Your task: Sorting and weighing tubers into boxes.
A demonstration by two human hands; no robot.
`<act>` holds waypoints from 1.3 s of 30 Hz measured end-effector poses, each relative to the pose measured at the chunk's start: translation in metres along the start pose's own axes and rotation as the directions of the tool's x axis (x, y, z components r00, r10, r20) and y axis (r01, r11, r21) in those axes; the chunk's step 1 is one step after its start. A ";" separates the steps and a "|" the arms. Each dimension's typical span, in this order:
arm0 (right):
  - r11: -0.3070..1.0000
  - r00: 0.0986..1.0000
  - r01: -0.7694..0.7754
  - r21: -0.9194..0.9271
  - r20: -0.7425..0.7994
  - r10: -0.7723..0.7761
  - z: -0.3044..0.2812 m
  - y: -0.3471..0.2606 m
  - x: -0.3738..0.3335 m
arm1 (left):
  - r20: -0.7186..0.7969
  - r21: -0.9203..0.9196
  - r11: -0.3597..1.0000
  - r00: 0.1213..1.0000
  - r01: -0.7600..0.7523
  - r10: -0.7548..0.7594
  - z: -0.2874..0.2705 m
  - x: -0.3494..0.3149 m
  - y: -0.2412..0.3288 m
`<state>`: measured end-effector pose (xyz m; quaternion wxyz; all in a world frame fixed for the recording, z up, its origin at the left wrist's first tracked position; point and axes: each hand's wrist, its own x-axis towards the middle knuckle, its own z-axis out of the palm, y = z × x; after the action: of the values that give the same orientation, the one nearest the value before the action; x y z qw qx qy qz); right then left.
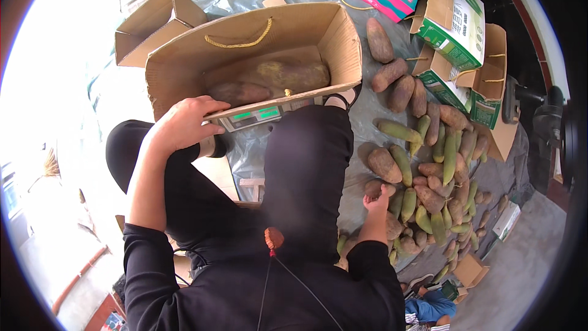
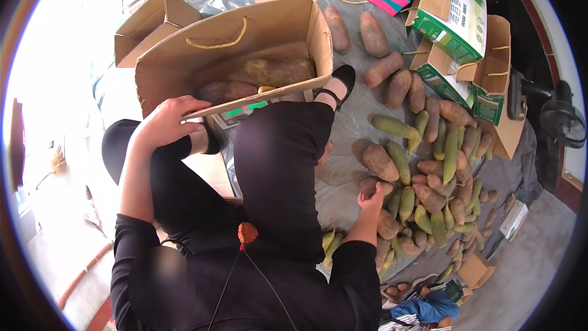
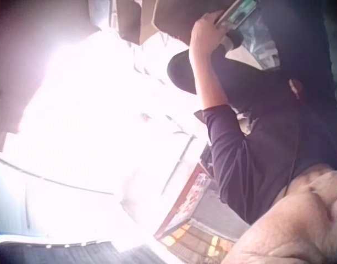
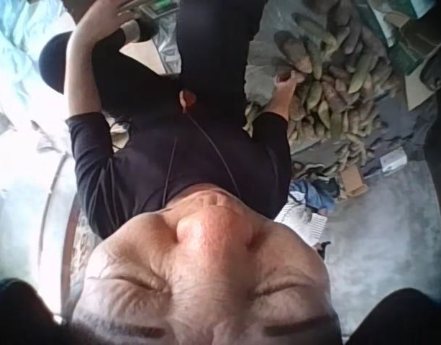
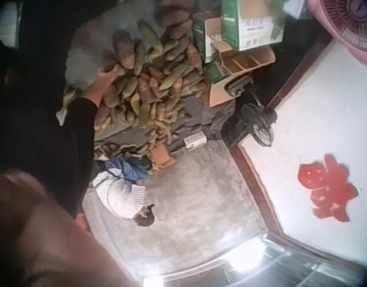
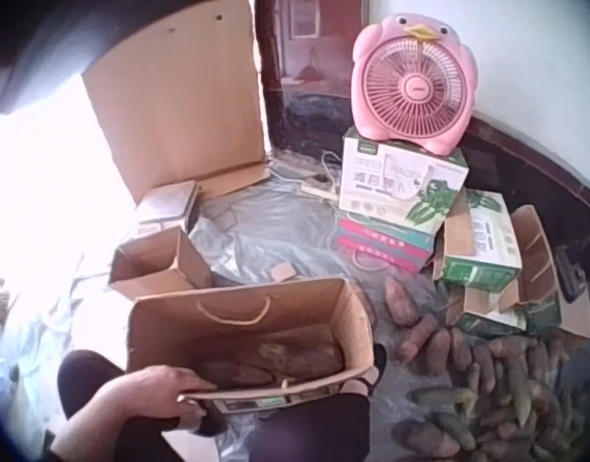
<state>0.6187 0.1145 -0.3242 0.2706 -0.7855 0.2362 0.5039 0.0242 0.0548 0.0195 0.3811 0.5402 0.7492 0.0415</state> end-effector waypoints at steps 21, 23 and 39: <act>-0.207 -0.395 0.917 0.339 0.835 -0.383 0.156 -0.009 -0.445 | -0.057 0.189 0.978 0.993 -0.093 0.106 0.008 -0.003 -0.007; -0.355 -0.450 0.867 0.349 0.855 -0.258 0.176 0.008 -0.486 | -0.059 0.194 0.977 0.993 -0.088 0.102 0.008 -0.004 -0.008; -0.785 -0.352 0.424 0.452 0.881 0.318 0.303 0.097 -0.465 | -0.010 0.210 0.972 0.994 -0.103 0.107 0.009 -0.003 -0.009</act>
<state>0.1786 0.2893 -0.0196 0.0204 -0.1954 -0.9590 0.2041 0.0228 0.0453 0.0102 0.3115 0.6155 0.7239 -0.0115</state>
